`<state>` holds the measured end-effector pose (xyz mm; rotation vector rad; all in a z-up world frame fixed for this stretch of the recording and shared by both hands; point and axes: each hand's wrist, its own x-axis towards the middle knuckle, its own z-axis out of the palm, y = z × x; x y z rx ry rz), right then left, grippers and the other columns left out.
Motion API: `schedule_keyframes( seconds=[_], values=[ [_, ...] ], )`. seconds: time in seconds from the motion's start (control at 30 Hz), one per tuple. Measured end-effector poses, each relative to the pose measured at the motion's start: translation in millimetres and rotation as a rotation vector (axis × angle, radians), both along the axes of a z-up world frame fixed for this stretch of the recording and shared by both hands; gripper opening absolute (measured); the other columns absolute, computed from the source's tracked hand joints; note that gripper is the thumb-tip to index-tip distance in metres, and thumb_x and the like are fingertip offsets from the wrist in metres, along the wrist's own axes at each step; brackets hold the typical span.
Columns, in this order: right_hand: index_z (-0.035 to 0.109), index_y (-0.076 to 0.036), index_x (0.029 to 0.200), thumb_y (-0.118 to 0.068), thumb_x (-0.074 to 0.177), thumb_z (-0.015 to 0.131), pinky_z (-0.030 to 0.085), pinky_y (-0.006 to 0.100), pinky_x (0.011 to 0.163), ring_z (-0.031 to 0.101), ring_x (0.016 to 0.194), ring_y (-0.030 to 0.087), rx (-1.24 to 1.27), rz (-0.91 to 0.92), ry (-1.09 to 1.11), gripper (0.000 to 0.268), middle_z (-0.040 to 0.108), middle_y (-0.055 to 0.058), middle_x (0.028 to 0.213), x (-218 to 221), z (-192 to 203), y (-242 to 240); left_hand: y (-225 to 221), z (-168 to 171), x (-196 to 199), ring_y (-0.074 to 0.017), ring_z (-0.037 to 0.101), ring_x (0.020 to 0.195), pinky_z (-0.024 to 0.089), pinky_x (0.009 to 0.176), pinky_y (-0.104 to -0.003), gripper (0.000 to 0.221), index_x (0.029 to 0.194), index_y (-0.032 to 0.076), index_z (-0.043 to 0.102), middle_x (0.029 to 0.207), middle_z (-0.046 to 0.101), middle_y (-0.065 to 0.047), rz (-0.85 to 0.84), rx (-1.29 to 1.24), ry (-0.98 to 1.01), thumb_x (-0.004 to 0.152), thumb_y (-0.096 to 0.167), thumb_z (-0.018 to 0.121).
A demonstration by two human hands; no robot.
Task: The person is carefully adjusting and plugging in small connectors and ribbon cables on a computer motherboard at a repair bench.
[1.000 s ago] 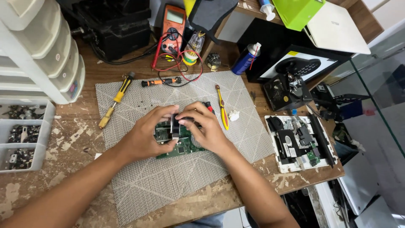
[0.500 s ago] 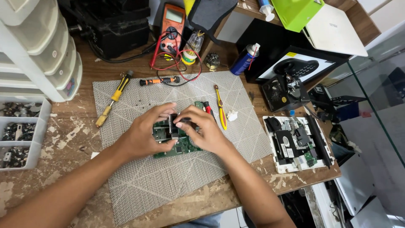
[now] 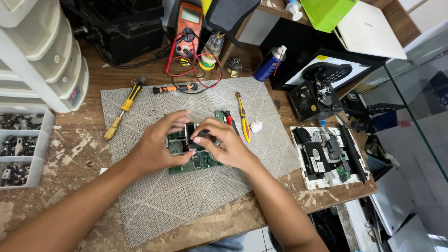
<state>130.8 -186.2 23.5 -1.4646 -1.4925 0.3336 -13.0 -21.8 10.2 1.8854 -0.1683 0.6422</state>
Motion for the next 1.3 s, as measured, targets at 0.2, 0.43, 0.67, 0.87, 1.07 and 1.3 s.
schedule_keyframes(
  seconds=[0.2, 0.43, 0.67, 0.87, 1.07, 1.3],
  values=[
    [0.072, 0.001, 0.100, -0.002, 0.096, 0.065, 0.049, 0.028, 0.052, 0.062, 0.060, 0.017, 0.064, -0.045, 0.002, 0.008, 0.067, 0.015, 0.090, 1.6, 13.7, -1.5, 0.1, 3.9, 1.0, -0.0493, 0.065, 0.110, 0.055, 0.097, -0.053, 0.086, 0.138, -0.008, 0.047, 0.115, 0.063, -0.032, -0.011, 0.029, -0.007, 0.062, -0.001, 0.087],
    [0.072, 0.000, 0.100, -0.001, 0.092, 0.069, 0.047, 0.030, 0.053, 0.061, 0.062, 0.022, 0.044, -0.020, -0.023, 0.009, 0.067, 0.016, 0.087, -6.0, 13.6, 1.2, 0.0, -0.4, 1.4, -0.0480, 0.065, 0.110, 0.055, 0.097, -0.053, 0.087, 0.138, -0.007, 0.047, 0.116, 0.063, -0.030, 0.007, 0.035, -0.017, 0.062, 0.002, 0.088],
    [0.073, 0.000, 0.096, 0.000, 0.089, 0.071, 0.051, 0.032, 0.054, 0.063, 0.066, 0.023, 0.043, -0.025, -0.067, 0.007, 0.068, 0.016, 0.088, -10.6, 25.0, 2.0, 0.6, -3.1, 2.8, -0.0476, 0.065, 0.109, 0.056, 0.095, -0.053, 0.088, 0.139, -0.008, 0.047, 0.115, 0.063, -0.031, 0.008, 0.046, -0.029, 0.061, 0.002, 0.088],
    [0.075, -0.002, 0.097, 0.001, 0.089, 0.072, 0.047, 0.033, 0.059, 0.060, 0.068, 0.022, 0.005, 0.038, -0.028, 0.009, 0.069, 0.015, 0.087, -7.6, 21.6, 0.2, -0.3, 0.8, 1.2, -0.0483, 0.067, 0.106, 0.056, 0.095, -0.054, 0.090, 0.139, -0.008, 0.046, 0.113, 0.064, -0.031, 0.003, 0.048, -0.014, 0.060, 0.002, 0.087],
    [0.074, -0.001, 0.098, 0.001, 0.089, 0.071, 0.046, 0.033, 0.060, 0.059, 0.067, 0.022, -0.028, 0.076, 0.020, 0.009, 0.068, 0.015, 0.087, -11.0, 31.0, -0.6, -0.2, -6.1, 2.0, -0.0464, 0.068, 0.104, 0.057, 0.094, -0.051, 0.091, 0.139, -0.007, 0.046, 0.112, 0.066, -0.030, 0.036, -0.002, -0.003, 0.060, 0.005, 0.088],
    [0.076, -0.002, 0.096, 0.000, 0.089, 0.073, 0.045, 0.030, 0.058, 0.059, 0.066, 0.020, 0.034, -0.060, -0.079, 0.008, 0.070, 0.014, 0.089, -14.2, 23.7, 3.1, -0.5, 3.3, 1.3, -0.0501, 0.067, 0.105, 0.057, 0.093, -0.054, 0.087, 0.137, -0.008, 0.049, 0.112, 0.066, -0.032, 0.008, 0.002, -0.024, 0.059, 0.001, 0.087]
  ],
)
